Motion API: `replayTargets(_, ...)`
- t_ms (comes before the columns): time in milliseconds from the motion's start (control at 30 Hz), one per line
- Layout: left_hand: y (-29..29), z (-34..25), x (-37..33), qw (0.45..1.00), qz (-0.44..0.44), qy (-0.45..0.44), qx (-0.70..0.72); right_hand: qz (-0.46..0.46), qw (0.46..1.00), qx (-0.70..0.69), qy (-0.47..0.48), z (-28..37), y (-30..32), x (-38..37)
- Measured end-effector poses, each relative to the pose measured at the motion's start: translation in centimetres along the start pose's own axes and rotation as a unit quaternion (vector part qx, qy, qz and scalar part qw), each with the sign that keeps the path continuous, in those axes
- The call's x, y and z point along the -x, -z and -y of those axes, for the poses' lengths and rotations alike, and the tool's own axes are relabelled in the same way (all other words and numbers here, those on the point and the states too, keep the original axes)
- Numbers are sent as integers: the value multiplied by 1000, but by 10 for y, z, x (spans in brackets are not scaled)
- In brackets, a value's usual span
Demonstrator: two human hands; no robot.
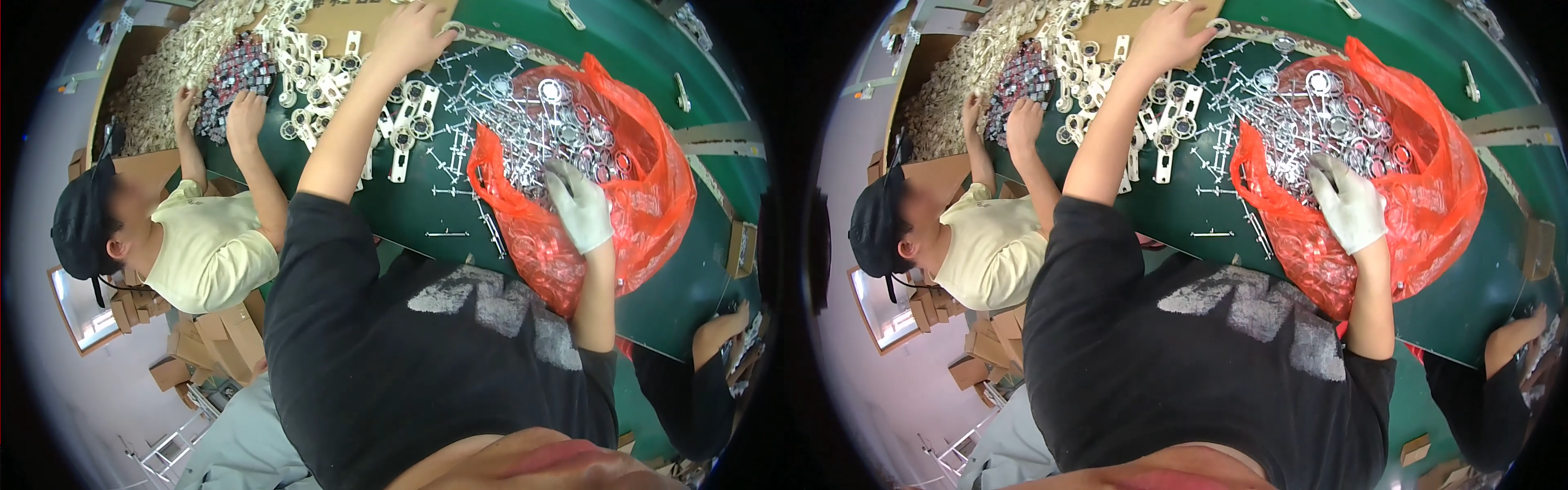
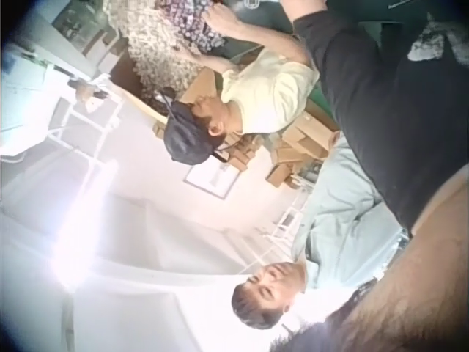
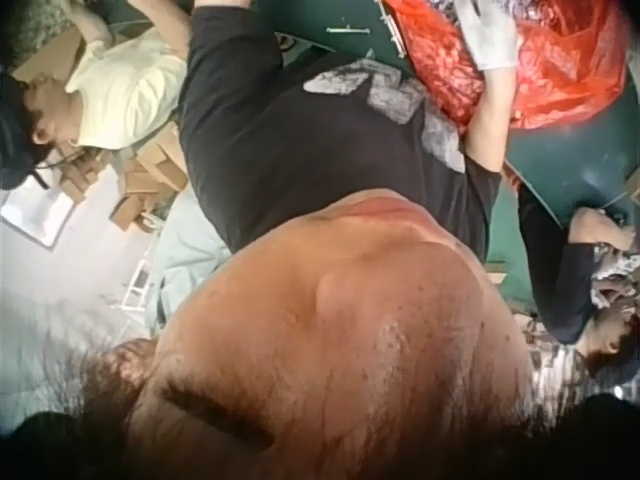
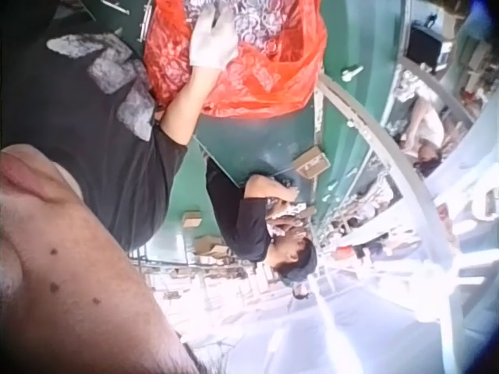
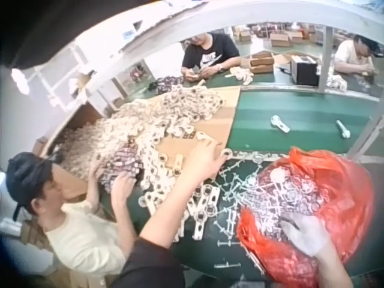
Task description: The person assembles small metal parts and plastic housings by hand at an industrial workstation.
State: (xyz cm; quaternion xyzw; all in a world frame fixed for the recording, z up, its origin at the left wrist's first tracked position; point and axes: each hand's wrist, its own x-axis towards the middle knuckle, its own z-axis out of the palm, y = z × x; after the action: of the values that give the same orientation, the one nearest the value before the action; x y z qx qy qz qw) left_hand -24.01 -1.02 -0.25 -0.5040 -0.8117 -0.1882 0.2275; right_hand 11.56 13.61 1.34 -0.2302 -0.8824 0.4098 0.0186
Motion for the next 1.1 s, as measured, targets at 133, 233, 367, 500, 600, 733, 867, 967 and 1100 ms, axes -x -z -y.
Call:
replayTargets(133,-19,-11,-25,973,203,33,102,9,1000,-22,-16,-2,1,0)
replayTargets(233,-22,-16,-26,983,148,76,83,1,999,-41,-5,1,2,0)
replayTargets(367,50,-81,-35,926,149,228,260,-38,995,-91,7,0,-1,1)
replayTargets(500,47,-173,11,883,127,146,428,-171,976,-55,124,18,2,7)
replayTargets(600,37,-202,34,898,50,71,432,-115,988,-85,-63,17,1,4)
replayTargets(733,46,-189,28,849,231,133,457,-348,890,235,178,17,13,-5)
replayTargets(867,34,-182,30,772,320,102,541,-117,982,120,91,-6,1,5)
replayTargets(967,2,-147,18,914,158,135,347,-147,988,21,41,2,0,7)
replayTargets(1100,9,-116,13,956,203,128,169,-124,992,25,-4,-2,2,4)
